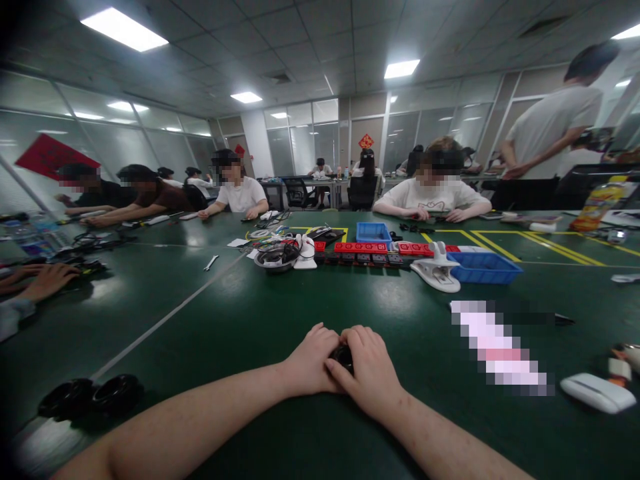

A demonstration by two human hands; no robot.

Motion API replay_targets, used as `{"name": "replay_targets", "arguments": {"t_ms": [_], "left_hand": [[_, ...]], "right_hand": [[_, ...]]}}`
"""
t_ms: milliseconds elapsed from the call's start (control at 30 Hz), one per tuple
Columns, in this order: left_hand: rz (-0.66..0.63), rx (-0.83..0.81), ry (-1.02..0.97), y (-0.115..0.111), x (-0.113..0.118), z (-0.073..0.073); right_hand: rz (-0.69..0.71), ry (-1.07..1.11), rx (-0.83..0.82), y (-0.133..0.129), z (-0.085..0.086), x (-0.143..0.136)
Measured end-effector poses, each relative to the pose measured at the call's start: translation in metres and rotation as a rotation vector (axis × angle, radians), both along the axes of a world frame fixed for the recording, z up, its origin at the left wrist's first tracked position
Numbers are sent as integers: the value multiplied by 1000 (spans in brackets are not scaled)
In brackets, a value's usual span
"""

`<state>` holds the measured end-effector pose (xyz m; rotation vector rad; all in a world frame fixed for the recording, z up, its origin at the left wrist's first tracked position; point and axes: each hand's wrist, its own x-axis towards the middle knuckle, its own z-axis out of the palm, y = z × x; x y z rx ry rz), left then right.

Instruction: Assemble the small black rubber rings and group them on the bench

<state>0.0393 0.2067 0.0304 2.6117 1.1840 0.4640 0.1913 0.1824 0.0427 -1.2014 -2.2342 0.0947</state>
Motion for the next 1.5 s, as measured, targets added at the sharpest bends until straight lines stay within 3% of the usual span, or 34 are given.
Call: {"name": "replay_targets", "arguments": {"t_ms": [233,500,667,767,967,1133,1500], "left_hand": [[-60,-55,-18,3,-1,4],[-195,-152,-22,11,-5,6],[-236,-128,-9,10,-5,7],[-218,-105,5,8,-6,5],[-43,-53,-31,-2,-3,6],[82,-9,-2,-9,2,7],[50,-16,-21,-6,3,3]], "right_hand": [[45,1,5,-3,7,-1],[419,108,85,-13,16,-2],[508,86,116,-19,18,0],[449,59,129,-17,17,4],[163,29,108,-5,8,5],[81,24,36,-2,5,3],[-3,-30,-35,-4,7,-1]]}}
